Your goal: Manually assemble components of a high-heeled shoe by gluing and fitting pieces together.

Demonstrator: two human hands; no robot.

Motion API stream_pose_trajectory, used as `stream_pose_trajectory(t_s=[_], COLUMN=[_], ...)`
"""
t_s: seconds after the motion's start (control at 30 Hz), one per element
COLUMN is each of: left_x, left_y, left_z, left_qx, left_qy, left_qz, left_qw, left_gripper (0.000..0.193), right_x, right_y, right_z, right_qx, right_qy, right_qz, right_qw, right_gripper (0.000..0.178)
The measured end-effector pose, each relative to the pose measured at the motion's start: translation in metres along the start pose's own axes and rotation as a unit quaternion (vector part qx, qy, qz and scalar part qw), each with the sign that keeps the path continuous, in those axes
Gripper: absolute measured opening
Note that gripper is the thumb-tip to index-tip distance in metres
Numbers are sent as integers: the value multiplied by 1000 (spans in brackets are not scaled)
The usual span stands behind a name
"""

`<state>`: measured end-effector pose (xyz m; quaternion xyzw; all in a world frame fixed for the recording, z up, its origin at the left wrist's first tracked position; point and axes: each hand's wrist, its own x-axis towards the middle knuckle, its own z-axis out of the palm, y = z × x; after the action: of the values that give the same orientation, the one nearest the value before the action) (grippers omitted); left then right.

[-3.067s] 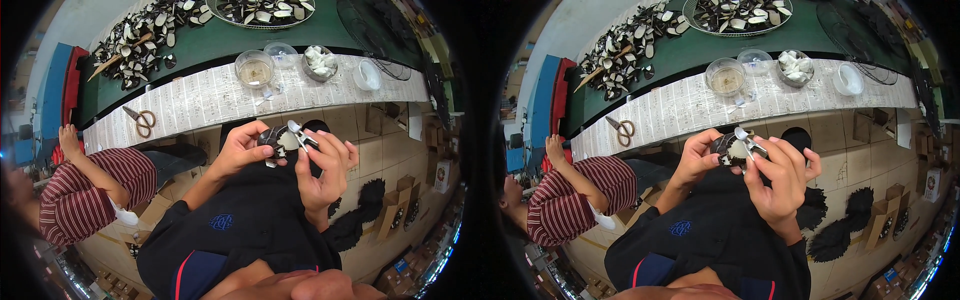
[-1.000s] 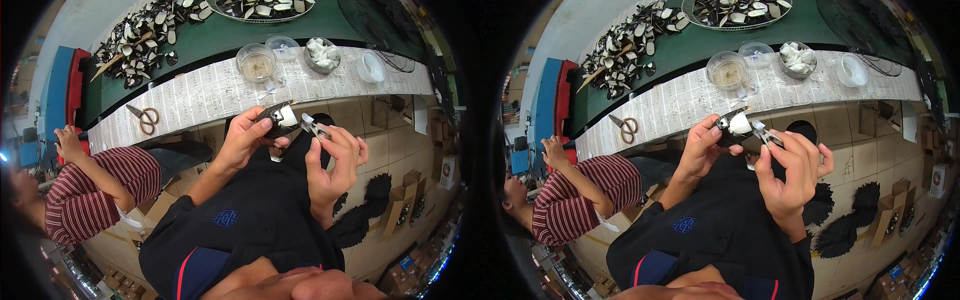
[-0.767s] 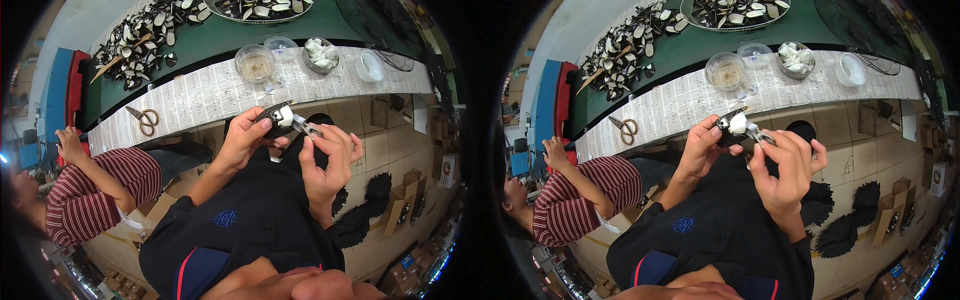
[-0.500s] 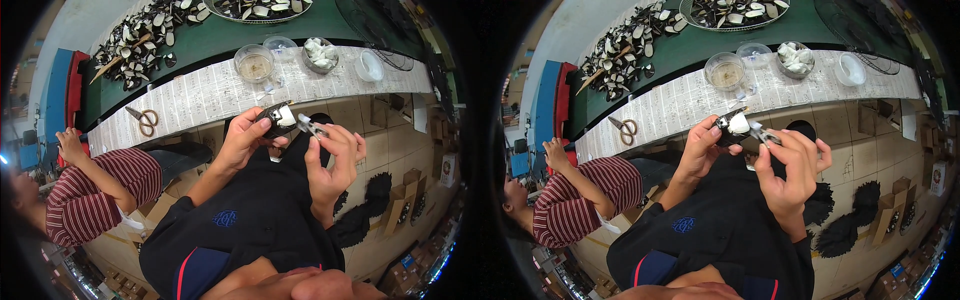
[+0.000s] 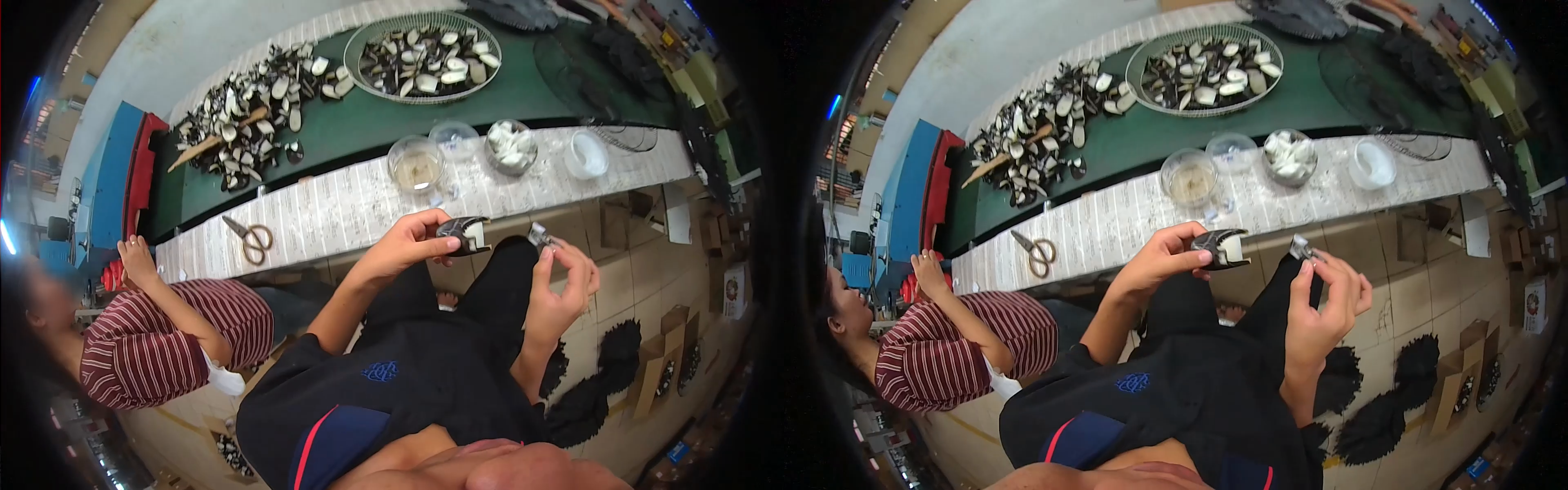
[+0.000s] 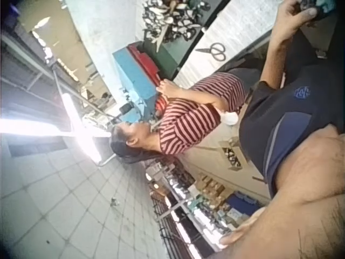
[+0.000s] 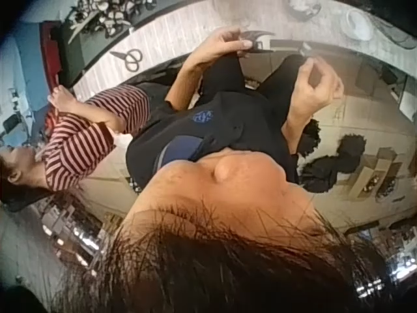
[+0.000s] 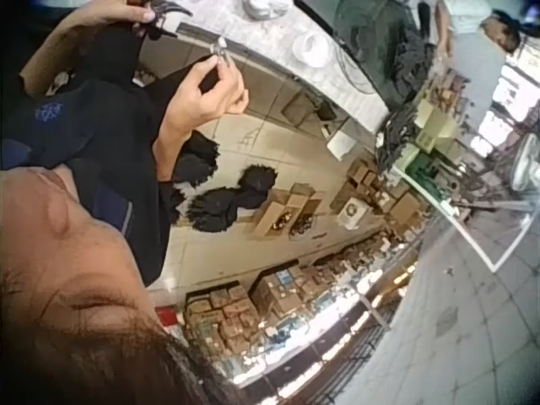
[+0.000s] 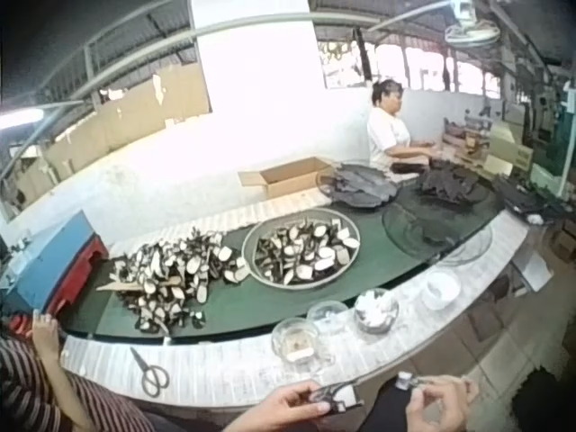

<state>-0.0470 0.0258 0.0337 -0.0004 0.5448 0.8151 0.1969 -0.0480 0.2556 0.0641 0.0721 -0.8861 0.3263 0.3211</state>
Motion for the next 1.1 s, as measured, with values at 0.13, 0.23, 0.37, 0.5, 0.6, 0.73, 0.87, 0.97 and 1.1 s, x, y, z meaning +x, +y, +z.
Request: stream_pose_trajectory(t_s=[0.13, 0.23, 0.37, 0.5, 0.6, 0.73, 0.87, 0.97, 1.1], left_x=[40, 90, 143, 131, 96, 58, 36, 30, 26], left_y=[53, 96, 129, 81, 33, -35, -76, -104, -105], left_z=[-2, -31, -64, -76, -74, -115, -153, -172, -175], left_qx=[132, 227, 350, 275, 246, 59, 2, 52, 8], left_qy=[-81, -29, 265, 150, 174, 412, 483, 496, 464], left_qz=[36, 148, 313, 256, 185, 261, 339, 284, 284], left_qw=[987, 962, 842, 915, 936, 871, 807, 819, 839], left_gripper=[20, 30, 49, 44, 33, 23, 27, 25, 23], right_x=[-5, -7, -13, -20, -20, -13, 11, 30, 39], right_y=[13, 16, 25, 36, 43, 41, 18, 3, -3], right_z=[-4, -10, -14, -9, 0, 33, 87, 144, 213], right_qx=[20, 30, 40, 89, 157, 211, 242, 262, 216], right_qy=[2, 10, 15, 3, -37, -120, -219, -294, -291], right_qz=[13, 24, 40, 76, 106, 131, 76, -20, -148], right_qw=[1000, 999, 998, 993, 981, 961, 942, 919, 920], right_gripper=[13, 13, 13, 8, 9, 9, 12, 13, 11])
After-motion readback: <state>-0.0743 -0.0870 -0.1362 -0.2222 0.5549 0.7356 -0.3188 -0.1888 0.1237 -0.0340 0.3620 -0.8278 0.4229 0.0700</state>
